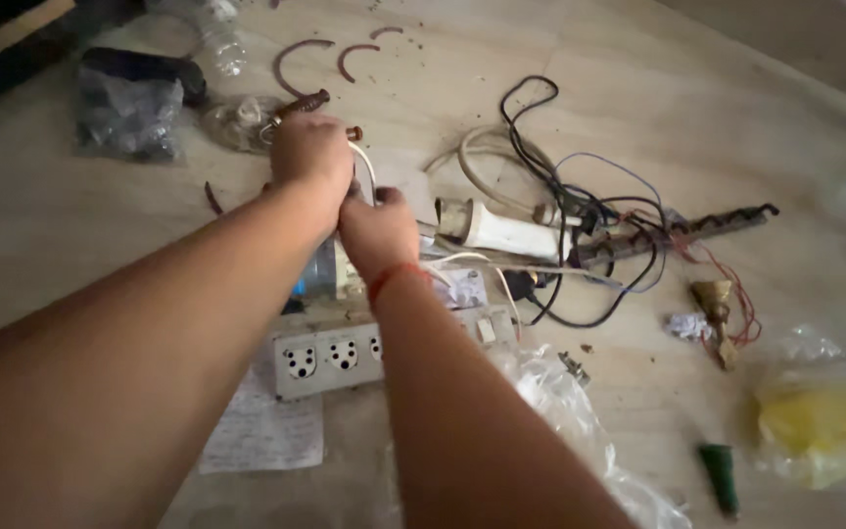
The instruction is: The person handles a water purifier booster pump, connects plastic components, and coils a long cable around a white housing by hand. They then place the organized components into a low cabinet.
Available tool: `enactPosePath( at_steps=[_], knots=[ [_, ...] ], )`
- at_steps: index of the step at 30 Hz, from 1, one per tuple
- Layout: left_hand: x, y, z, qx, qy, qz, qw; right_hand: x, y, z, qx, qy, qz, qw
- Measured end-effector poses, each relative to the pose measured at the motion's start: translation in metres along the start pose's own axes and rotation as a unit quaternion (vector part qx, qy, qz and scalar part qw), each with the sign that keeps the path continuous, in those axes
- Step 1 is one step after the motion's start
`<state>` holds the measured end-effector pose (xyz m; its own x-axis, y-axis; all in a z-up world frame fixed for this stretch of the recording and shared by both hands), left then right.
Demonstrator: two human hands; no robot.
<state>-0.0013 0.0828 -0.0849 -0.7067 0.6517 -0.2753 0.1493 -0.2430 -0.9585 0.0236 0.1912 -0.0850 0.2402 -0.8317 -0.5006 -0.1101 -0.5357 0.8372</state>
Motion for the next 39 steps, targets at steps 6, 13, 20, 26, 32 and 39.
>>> enactPosePath(
  at_steps=[6,13,20,26,32,39],
  knots=[
    [-0.017,-0.051,-0.016,-0.279,-0.042,-0.322,0.904,-0.039,-0.001,-0.010,-0.123,0.186,-0.294,0.930],
    [-0.018,-0.063,0.000,-0.338,-0.140,-0.398,0.842,-0.064,-0.034,-0.009,-0.201,0.070,-0.441,0.872],
    [-0.062,-0.055,-0.026,-0.004,-0.022,0.348,0.937,-0.093,-0.011,-0.001,-0.302,0.102,-0.290,0.902],
    [-0.038,-0.078,-0.061,0.419,0.235,0.317,0.818,-0.069,0.019,0.008,-0.275,0.093,-0.344,0.893],
    [-0.042,-0.097,-0.056,0.277,0.294,0.400,0.823,-0.088,0.021,0.017,-0.368,0.073,-0.184,0.908],
    [-0.039,-0.106,-0.040,0.325,0.221,0.352,0.850,-0.124,0.019,0.009,-0.293,0.052,-0.187,0.936]
  ],
)
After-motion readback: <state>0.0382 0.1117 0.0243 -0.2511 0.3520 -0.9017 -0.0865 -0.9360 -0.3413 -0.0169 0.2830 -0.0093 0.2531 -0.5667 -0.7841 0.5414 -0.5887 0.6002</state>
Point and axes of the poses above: each hand's wrist, its own z-axis towards the middle knuckle, its own x-axis out of the palm, y = z × x, the point moved 1 cm from there along z, towards the middle knuckle, and after that the axes turned 2 degrees about -z, right-handed, at the moved point
